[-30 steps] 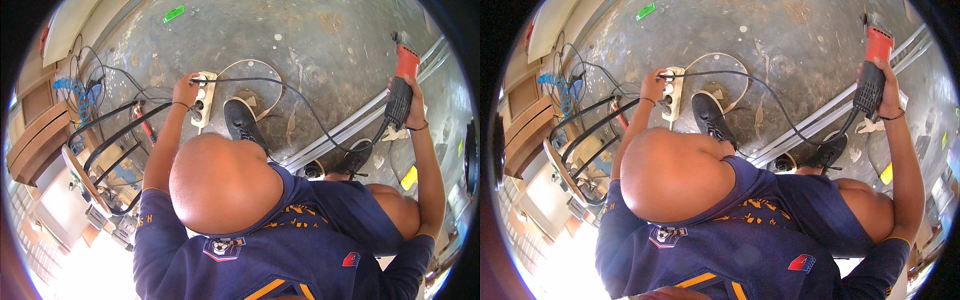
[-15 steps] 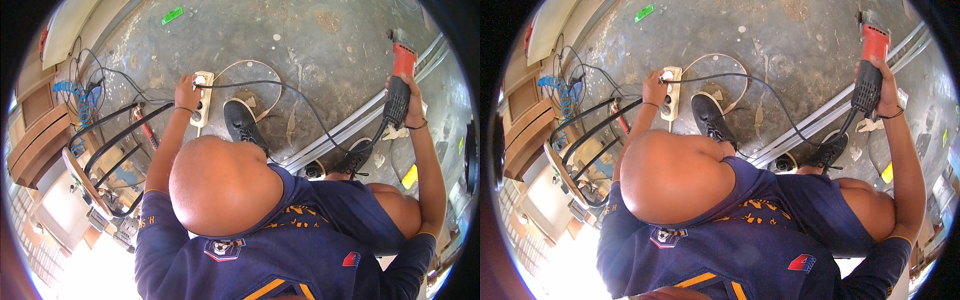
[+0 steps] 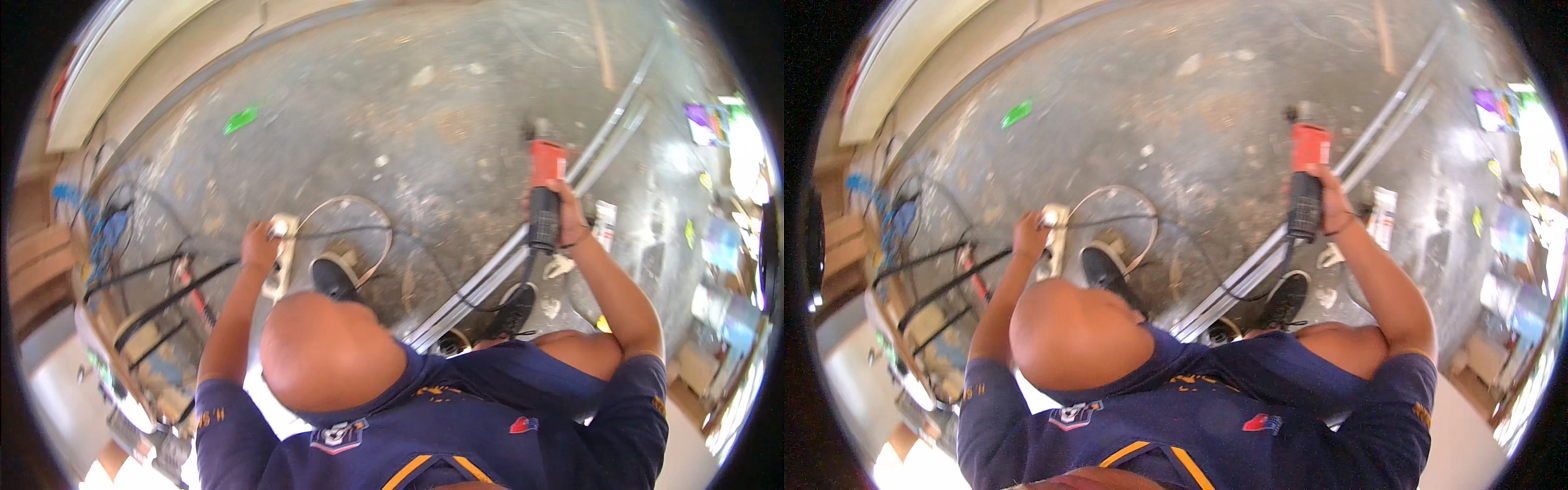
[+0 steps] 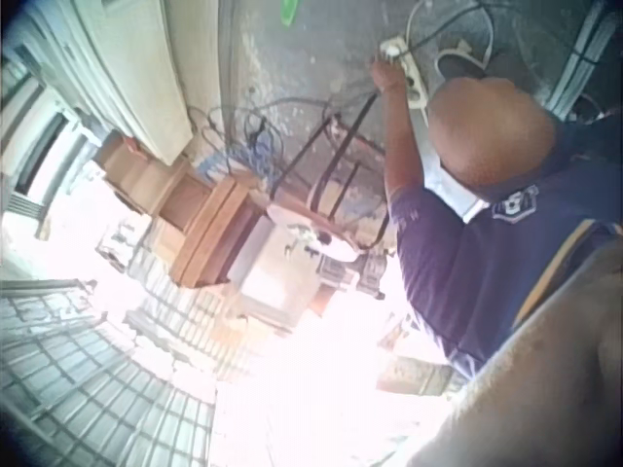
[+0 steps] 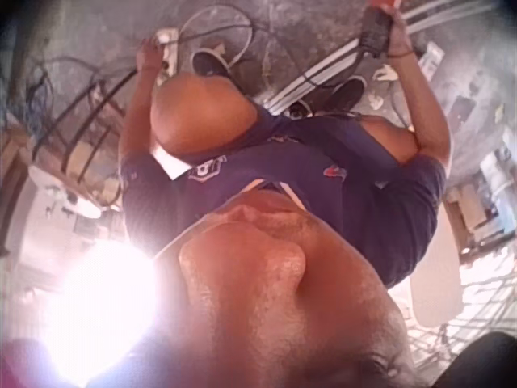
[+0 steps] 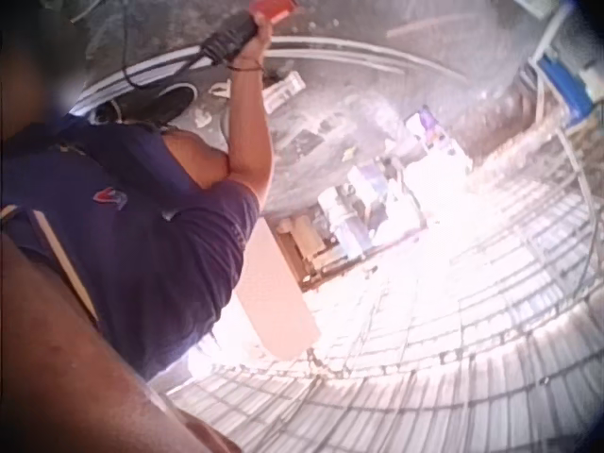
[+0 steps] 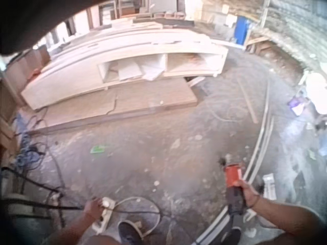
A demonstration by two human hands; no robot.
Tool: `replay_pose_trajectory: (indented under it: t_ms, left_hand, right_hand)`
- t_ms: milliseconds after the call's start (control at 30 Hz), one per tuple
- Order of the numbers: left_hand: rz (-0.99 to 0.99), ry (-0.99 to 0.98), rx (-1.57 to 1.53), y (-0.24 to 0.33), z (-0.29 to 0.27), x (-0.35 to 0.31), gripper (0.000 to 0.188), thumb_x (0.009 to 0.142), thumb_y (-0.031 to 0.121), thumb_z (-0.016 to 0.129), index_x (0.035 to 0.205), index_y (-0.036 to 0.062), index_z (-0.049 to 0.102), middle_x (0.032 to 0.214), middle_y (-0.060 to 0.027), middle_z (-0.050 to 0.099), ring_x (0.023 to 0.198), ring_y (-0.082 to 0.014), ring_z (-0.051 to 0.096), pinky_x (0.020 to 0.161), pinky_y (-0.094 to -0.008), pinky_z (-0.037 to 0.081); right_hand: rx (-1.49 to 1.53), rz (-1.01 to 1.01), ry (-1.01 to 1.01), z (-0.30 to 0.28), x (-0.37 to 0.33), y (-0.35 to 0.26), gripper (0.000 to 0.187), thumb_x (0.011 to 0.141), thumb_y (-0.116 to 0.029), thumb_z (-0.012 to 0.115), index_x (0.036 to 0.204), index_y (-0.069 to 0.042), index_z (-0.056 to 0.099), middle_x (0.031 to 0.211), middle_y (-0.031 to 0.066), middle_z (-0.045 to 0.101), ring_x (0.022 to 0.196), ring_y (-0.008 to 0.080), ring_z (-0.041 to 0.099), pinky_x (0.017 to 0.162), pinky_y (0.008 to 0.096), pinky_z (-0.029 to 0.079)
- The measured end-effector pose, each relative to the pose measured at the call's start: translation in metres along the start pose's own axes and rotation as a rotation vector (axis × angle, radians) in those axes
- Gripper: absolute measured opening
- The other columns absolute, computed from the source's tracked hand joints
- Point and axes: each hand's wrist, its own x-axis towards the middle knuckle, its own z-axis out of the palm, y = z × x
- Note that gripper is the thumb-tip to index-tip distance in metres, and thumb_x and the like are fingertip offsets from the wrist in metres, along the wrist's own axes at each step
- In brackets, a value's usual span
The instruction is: The person works on a grinder, removes a part, inspects it, and then measures a long metal piece using a tape measure.
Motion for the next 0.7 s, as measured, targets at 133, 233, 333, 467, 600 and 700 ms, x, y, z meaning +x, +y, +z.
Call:
replay_pose_trajectory:
  t_ms: [133, 233, 333, 467, 600, 700]
  left_hand:
    - [0.186, -0.047, 0.171, 0.005, -0.009, 0.001, 0.028, 0.067, 0.009, 0.067, 0.093, 0.0031, 0.060, 0.092, -0.0178, 0.057, 0.091, -0.0361, 0.054, 0.078, -0.0423, 0.046]
    - [0.180, -0.149, 0.270, 0.012, -0.011, 0.011, 0.027, 0.067, 0.009, 0.066, 0.092, 0.0026, 0.060, 0.093, -0.0177, 0.057, 0.091, -0.0357, 0.055, 0.078, -0.0416, 0.046]
    - [0.212, -0.151, 0.319, 0.014, -0.012, 0.015, 0.027, 0.067, 0.010, 0.066, 0.092, 0.0025, 0.060, 0.093, -0.0171, 0.058, 0.090, -0.0352, 0.055, 0.078, -0.0419, 0.046]
    - [0.274, -0.082, 0.384, 0.002, -0.002, 0.020, 0.028, 0.066, 0.014, 0.067, 0.091, 0.0034, 0.061, 0.094, -0.0169, 0.060, 0.089, -0.0346, 0.057, 0.077, -0.0427, 0.046]
    - [0.138, -0.171, 0.439, 0.013, -0.008, 0.019, 0.029, 0.066, 0.014, 0.067, 0.091, 0.0020, 0.060, 0.092, -0.0169, 0.060, 0.090, -0.0348, 0.056, 0.080, -0.0428, 0.046]
    - [0.067, -0.195, 0.410, 0.021, 0.000, 0.021, 0.034, 0.066, 0.012, 0.067, 0.098, 0.0015, 0.060, 0.098, -0.0199, 0.059, 0.095, -0.0367, 0.055, 0.084, -0.0423, 0.044]
  right_hand:
    - [0.068, 0.088, -0.038, -0.003, 0.020, 0.001, 0.046, 0.074, -0.040, 0.061, 0.092, 0.002, 0.056, 0.078, 0.0137, 0.062, 0.065, 0.0223, 0.062, 0.060, 0.0345, 0.054]
    - [0.108, 0.064, -0.053, -0.002, 0.023, 0.000, 0.047, 0.073, -0.040, 0.061, 0.094, 0.002, 0.055, 0.080, 0.0129, 0.061, 0.067, 0.0221, 0.062, 0.061, 0.0346, 0.054]
    - [0.105, 0.056, 0.024, -0.003, 0.021, -0.002, 0.051, 0.071, -0.043, 0.061, 0.093, 0.002, 0.056, 0.081, 0.0120, 0.062, 0.066, 0.0215, 0.063, 0.059, 0.0338, 0.054]
    - [0.116, 0.015, -0.033, -0.020, 0.031, -0.004, 0.042, 0.072, -0.036, 0.063, 0.093, 0.000, 0.054, 0.081, 0.0118, 0.062, 0.068, 0.0213, 0.063, 0.061, 0.0350, 0.054]
    - [0.113, -0.018, -0.063, -0.026, 0.059, -0.018, 0.041, 0.072, -0.035, 0.064, 0.093, 0.000, 0.054, 0.080, 0.0127, 0.061, 0.067, 0.0222, 0.062, 0.060, 0.0341, 0.053]
    - [0.148, -0.093, -0.129, -0.037, 0.086, -0.023, 0.045, 0.071, -0.037, 0.064, 0.094, 0.000, 0.054, 0.083, 0.0128, 0.061, 0.070, 0.0232, 0.062, 0.063, 0.0359, 0.052]
